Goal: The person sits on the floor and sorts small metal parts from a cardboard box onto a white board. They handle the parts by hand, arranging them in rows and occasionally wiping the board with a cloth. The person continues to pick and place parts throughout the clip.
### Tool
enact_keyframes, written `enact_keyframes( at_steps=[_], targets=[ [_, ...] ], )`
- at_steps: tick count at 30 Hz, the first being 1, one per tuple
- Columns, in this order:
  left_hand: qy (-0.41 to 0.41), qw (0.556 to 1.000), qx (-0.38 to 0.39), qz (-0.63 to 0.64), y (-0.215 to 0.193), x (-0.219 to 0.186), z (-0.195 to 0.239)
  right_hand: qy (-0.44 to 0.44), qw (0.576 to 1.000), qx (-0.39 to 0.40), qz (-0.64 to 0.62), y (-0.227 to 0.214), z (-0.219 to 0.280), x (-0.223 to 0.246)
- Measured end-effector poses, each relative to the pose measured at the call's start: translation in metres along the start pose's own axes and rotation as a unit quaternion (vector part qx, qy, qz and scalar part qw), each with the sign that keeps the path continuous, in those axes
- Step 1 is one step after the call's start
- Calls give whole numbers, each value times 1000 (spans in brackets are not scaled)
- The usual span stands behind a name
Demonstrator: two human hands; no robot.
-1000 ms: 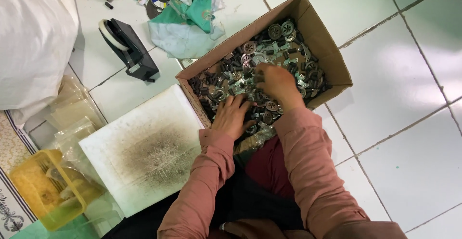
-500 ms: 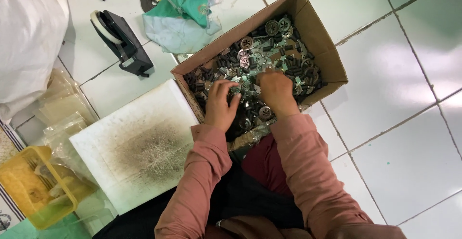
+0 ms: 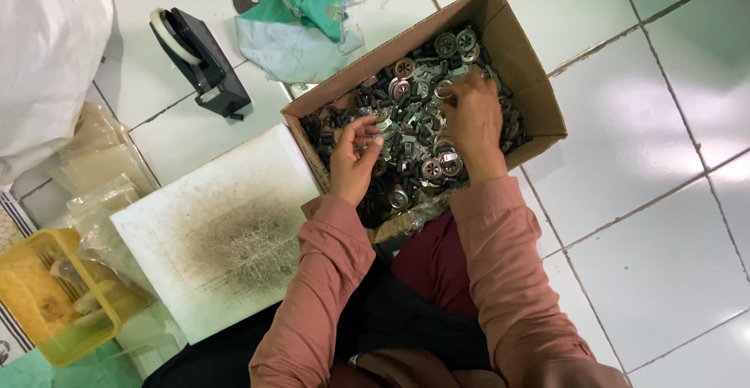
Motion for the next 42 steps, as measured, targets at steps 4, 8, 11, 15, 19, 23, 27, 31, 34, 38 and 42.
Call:
enact_keyframes(
  at_steps=[4,8,11,15,19,23,27,31,34,38,42],
  targets=[
    [16,1000,1,-10,0,-3,-1,-105,994,35,-5,30,-5,41],
    [5,1000,6,-10,-1,-1,0,-102,985,126,55,83,-3,45],
    [4,1000,18,-18,3,3,0,-54,977,191,81,96,12,23],
    [19,999,29,-35,6,-2,1,21,979,203,-18,51,22,6],
    [13,999,33,-23,7,0,2,39,962,130,-235,18,27,14],
    [12,1000,26,-11,6,2,1,12,991,85,-107,31,12,-1],
    [15,999,20,-20,5,3,1,-19,999,37,-2,29,7,21],
    [21,999,11,-30,5,3,-2,-18,979,184,85,89,7,28],
    [13,1000,3,-14,4,2,1,-30,969,239,51,100,14,25],
    [7,1000,-3,7,3,8,-1,-18,971,227,-73,78,14,15],
    [2,1000,2,23,3,13,-3,17,951,207,-227,65,14,0]
  ],
)
Point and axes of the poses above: each hand's wrist, its own z-axis away from the middle knuckle, its own y-axis out of the palm, x = y × z, the point moved 10 cm from there along -z, towards the middle knuckle, and after that the axes turned 4 degrees about x, right-handed, at the moved point
